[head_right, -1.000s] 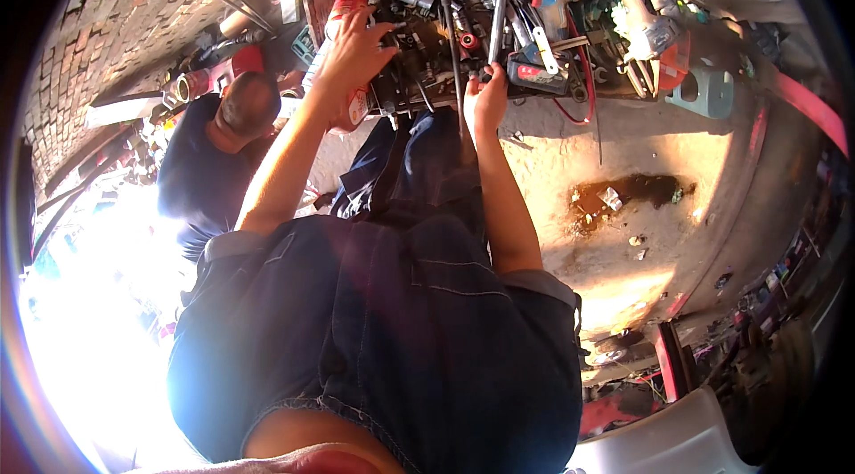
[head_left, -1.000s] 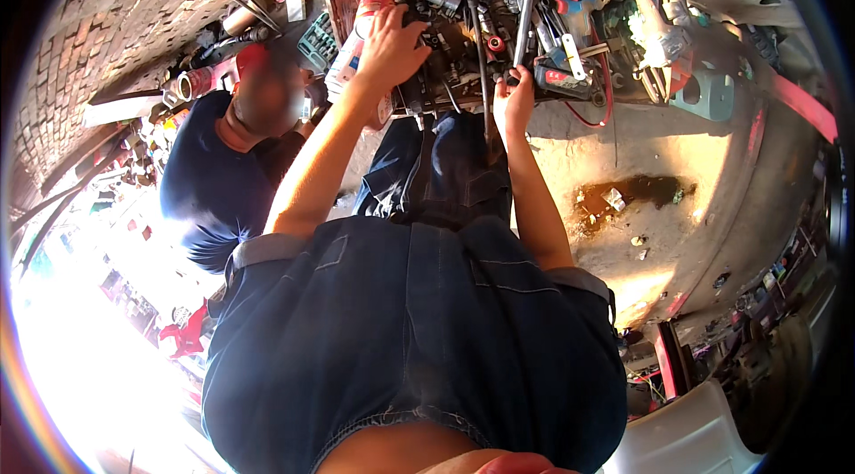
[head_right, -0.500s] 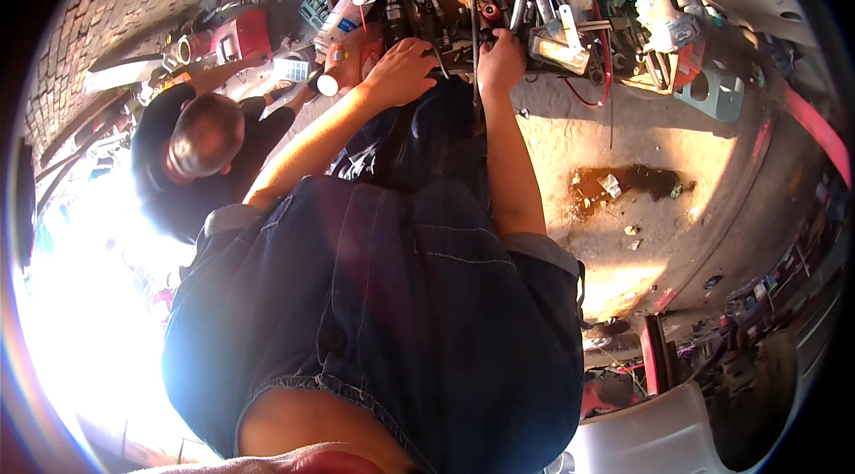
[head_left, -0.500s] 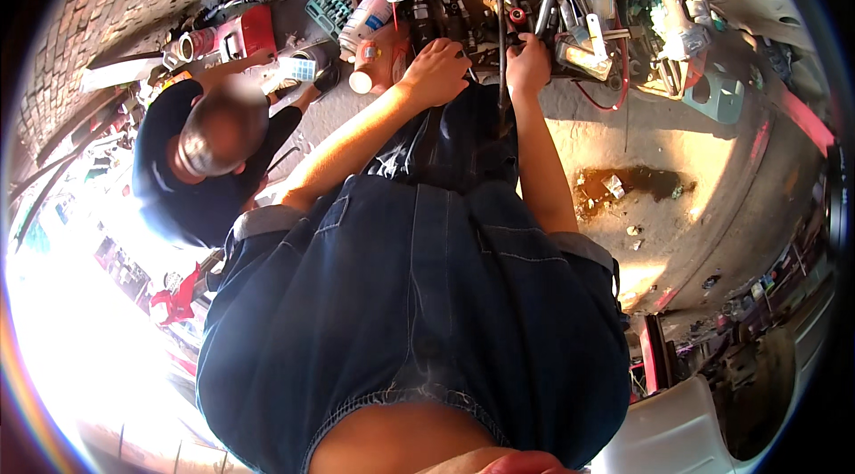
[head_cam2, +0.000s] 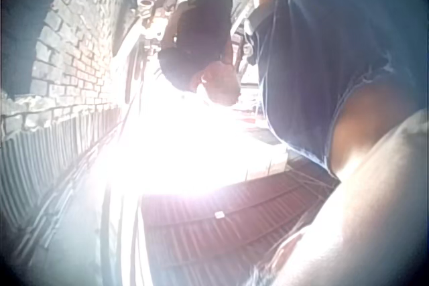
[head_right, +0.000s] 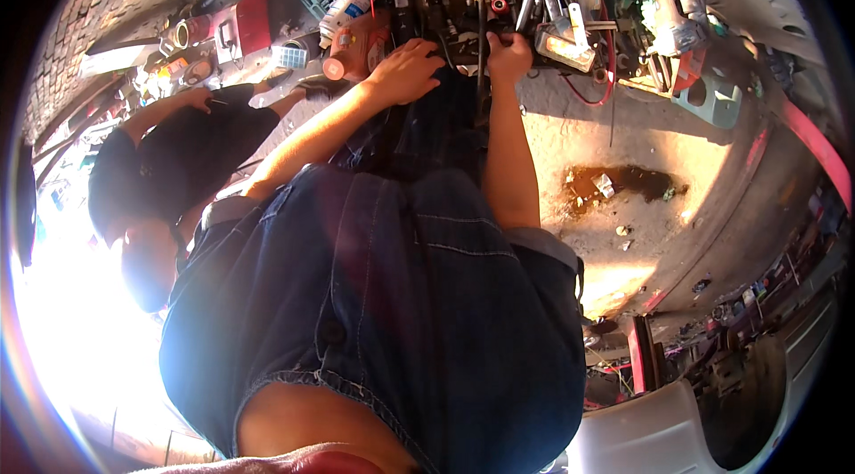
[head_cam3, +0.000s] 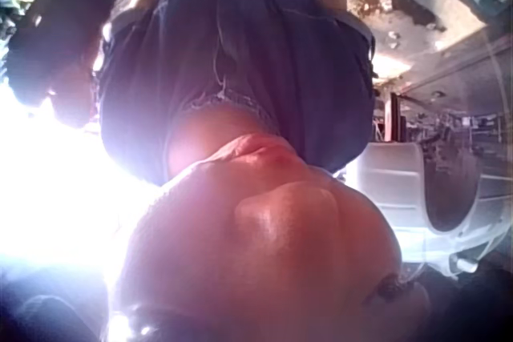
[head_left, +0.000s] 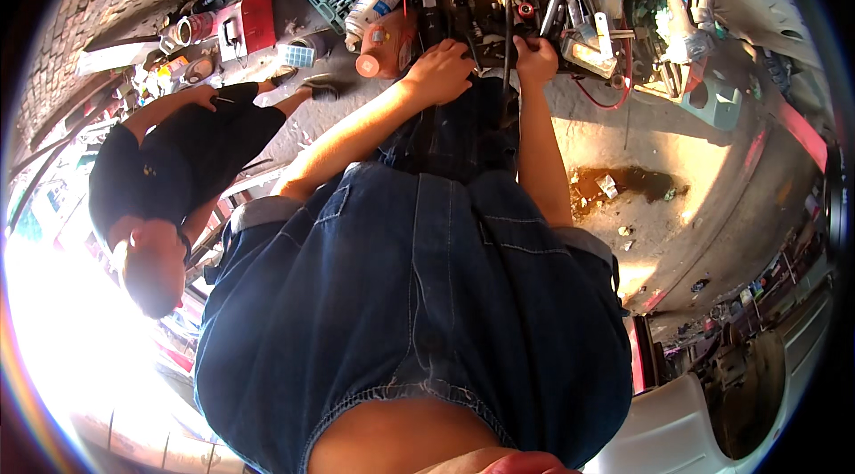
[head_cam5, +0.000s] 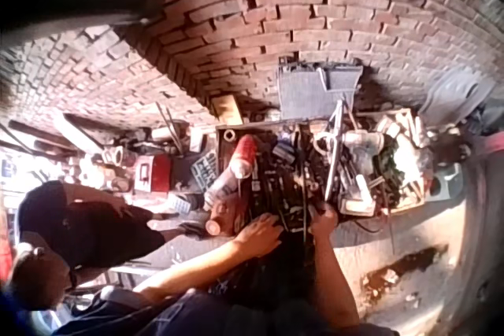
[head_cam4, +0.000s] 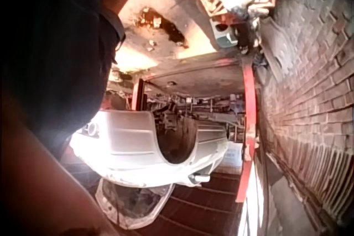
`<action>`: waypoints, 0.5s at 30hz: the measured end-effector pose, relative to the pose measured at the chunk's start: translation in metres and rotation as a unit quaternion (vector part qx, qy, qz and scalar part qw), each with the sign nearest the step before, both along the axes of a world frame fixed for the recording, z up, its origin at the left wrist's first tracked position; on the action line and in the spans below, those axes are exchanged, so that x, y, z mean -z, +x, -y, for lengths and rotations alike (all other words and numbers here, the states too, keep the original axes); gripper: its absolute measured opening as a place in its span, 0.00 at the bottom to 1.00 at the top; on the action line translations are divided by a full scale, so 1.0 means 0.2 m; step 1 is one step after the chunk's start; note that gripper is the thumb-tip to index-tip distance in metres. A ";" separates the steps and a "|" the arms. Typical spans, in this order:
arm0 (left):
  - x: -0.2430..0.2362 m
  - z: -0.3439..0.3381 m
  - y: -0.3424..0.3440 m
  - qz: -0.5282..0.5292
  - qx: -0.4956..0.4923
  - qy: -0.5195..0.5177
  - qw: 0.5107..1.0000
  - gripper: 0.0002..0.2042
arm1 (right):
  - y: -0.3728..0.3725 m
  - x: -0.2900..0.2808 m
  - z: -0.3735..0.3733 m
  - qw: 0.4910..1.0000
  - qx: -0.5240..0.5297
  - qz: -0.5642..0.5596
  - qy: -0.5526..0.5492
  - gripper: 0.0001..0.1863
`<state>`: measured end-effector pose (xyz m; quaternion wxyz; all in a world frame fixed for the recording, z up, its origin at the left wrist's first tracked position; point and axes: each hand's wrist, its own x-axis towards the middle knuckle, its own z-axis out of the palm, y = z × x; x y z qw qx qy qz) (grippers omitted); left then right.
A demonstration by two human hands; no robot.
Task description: The person manipulates a metal mechanical part by hand, uses a wrench to work on bolts, and applies a power drill to the component.
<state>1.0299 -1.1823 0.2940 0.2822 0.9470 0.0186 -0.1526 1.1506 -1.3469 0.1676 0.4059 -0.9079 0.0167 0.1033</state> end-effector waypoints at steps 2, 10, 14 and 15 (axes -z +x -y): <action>-0.01 -0.02 0.01 0.004 -0.018 -0.029 0.999 0.13 | -0.04 -0.09 0.04 0.996 0.014 0.084 0.037 0.15; -0.36 0.00 0.25 -0.172 -0.302 -0.710 0.612 0.17 | -0.11 -1.02 0.06 0.962 -0.051 0.242 0.111 0.13; -0.66 0.05 0.39 -0.069 -0.276 -0.802 0.525 0.21 | -0.09 -1.31 0.01 0.911 -0.132 0.374 0.114 0.15; -0.74 0.05 0.41 -0.054 -0.254 -0.820 0.510 0.21 | -0.09 -1.36 0.02 0.900 -0.137 0.398 0.110 0.16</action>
